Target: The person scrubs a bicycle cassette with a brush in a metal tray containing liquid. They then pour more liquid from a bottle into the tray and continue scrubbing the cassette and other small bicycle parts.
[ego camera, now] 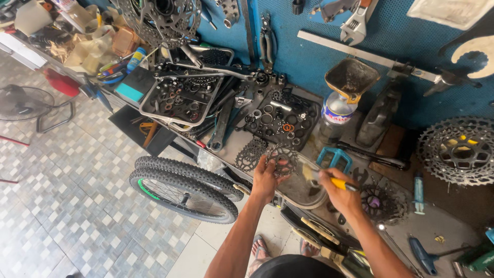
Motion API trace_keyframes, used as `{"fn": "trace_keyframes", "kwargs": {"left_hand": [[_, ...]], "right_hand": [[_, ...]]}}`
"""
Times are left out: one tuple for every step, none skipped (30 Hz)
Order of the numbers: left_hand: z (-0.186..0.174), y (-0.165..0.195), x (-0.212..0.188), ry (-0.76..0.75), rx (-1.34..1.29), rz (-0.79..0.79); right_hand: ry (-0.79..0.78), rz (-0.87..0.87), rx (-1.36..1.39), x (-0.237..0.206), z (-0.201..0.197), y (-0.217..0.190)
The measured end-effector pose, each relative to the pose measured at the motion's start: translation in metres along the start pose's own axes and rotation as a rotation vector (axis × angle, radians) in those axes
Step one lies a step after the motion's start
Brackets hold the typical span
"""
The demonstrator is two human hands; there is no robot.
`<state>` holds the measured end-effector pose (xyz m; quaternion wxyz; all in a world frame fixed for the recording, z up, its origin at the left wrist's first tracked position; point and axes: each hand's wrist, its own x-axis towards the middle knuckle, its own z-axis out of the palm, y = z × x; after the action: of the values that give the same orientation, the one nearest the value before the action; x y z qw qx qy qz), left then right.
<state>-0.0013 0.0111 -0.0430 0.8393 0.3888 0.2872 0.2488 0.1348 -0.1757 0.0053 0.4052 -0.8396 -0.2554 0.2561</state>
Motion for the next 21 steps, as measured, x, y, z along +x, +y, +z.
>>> {"fn": "trace_keyframes", "kwargs": {"left_hand": [[0.001,-0.001,-0.001,-0.019,0.006,-0.005],[0.002,-0.002,-0.001,-0.042,0.013,-0.008],[0.005,-0.003,0.0,-0.065,0.021,-0.009],[0.008,-0.003,0.001,-0.021,0.055,-0.018],[0.011,-0.003,0.002,0.024,0.089,-0.03],[0.015,-0.002,0.002,0.069,0.121,-0.043],[0.018,-0.001,0.003,0.07,0.141,-0.06],[0.021,0.002,0.002,0.073,0.161,-0.077],[0.023,0.006,0.001,0.077,0.183,-0.094],[0.026,0.009,0.0,0.053,0.102,-0.161],[0.028,0.013,0.0,0.026,0.02,-0.225],[0.029,0.016,-0.001,-0.003,-0.063,-0.288],[0.03,0.018,-0.001,-0.037,-0.1,-0.303],[0.029,0.019,-0.002,-0.07,-0.138,-0.317],[0.028,0.02,-0.002,-0.104,-0.175,-0.328],[0.026,0.019,-0.001,-0.039,-0.107,-0.309],[0.023,0.019,0.0,0.028,-0.038,-0.291],[0.019,0.017,0.0,0.096,0.03,-0.275],[0.014,0.015,0.0,0.1,0.038,-0.236],[0.008,0.013,0.001,0.1,0.048,-0.198],[0.003,0.011,0.001,0.099,0.059,-0.164]], "right_hand": [[0.011,-0.028,0.096,0.004,0.0,0.003],[0.027,-0.057,0.193,0.009,0.0,0.003],[0.043,-0.09,0.29,0.011,0.002,0.003],[0.037,-0.1,0.313,0.011,0.005,0.001],[0.031,-0.107,0.334,0.01,0.008,-0.003],[0.025,-0.112,0.354,0.008,0.01,-0.008],[0.015,-0.147,0.33,0.006,0.011,-0.014],[0.003,-0.182,0.308,0.004,0.012,-0.021],[-0.011,-0.217,0.286,0.002,0.013,-0.028],[-0.027,-0.242,0.273,0.0,0.015,-0.035],[-0.043,-0.269,0.258,-0.001,0.016,-0.042],[-0.058,-0.296,0.243,-0.001,0.014,-0.046],[-0.051,-0.326,0.226,-0.001,0.012,-0.049],[-0.045,-0.356,0.21,0.0,0.01,-0.05],[-0.039,-0.388,0.194,-0.001,0.009,-0.048],[-0.058,-0.295,0.155,-0.001,0.007,-0.045],[-0.078,-0.201,0.116,-0.002,0.003,-0.039],[-0.1,-0.104,0.076,-0.005,0.0,-0.031],[-0.107,-0.17,-0.02,-0.008,-0.002,-0.023],[-0.11,-0.235,-0.115,-0.012,-0.003,-0.016],[-0.112,-0.295,-0.21,-0.015,-0.003,-0.009]]}}
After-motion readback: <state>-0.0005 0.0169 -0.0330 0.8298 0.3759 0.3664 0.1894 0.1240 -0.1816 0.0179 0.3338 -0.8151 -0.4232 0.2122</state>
